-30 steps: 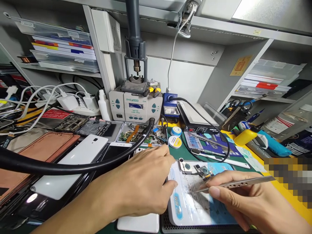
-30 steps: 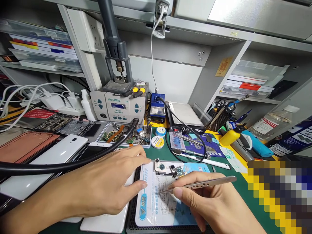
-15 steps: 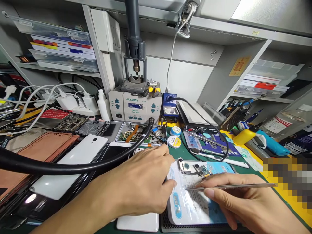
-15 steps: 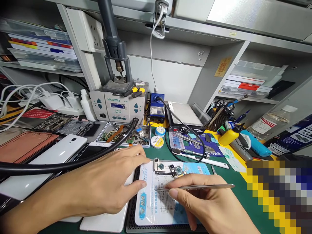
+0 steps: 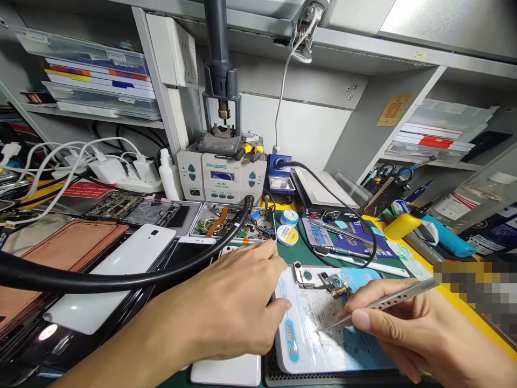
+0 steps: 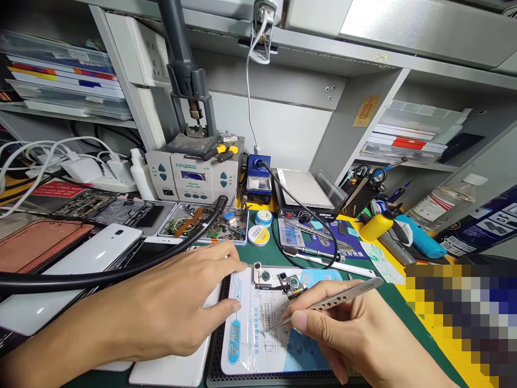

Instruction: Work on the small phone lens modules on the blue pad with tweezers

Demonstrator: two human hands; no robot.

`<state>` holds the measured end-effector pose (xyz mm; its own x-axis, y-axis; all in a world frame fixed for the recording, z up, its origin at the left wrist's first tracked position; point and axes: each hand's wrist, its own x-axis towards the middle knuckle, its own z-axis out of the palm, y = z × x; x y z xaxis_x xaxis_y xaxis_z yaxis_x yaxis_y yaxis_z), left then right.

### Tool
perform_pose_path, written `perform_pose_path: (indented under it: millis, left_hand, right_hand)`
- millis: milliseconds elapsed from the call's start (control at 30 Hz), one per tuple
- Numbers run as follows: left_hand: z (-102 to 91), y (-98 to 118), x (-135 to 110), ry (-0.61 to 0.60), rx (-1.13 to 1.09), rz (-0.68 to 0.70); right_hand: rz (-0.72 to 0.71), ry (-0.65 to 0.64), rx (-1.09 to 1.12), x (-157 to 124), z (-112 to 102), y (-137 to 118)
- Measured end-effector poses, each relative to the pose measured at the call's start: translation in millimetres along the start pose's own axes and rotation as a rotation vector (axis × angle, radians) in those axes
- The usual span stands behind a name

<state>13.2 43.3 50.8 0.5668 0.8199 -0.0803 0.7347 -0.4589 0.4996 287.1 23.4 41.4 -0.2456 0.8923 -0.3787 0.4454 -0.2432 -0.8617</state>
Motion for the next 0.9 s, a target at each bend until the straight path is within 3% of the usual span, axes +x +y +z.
perform_pose_path:
  millis: [467, 800, 900]
  left_hand:
    - [-0.3, 0.8, 3.4, -0.008, -0.016, -0.021]
    - [0.7, 1.5, -0.3, -0.013, -0.016, -0.017]
    - [0.0, 1.1, 0.5, -0.014, -0.017, -0.023]
  right_hand:
    - [-0.097, 0.089, -0.074, -4.3, 15.6, -1.3]
    - [-0.044, 0.095, 0.009, -0.5, 5.8, 1.5]
    - [-0.036, 0.155, -0.045, 1.3, 4.9, 3.5]
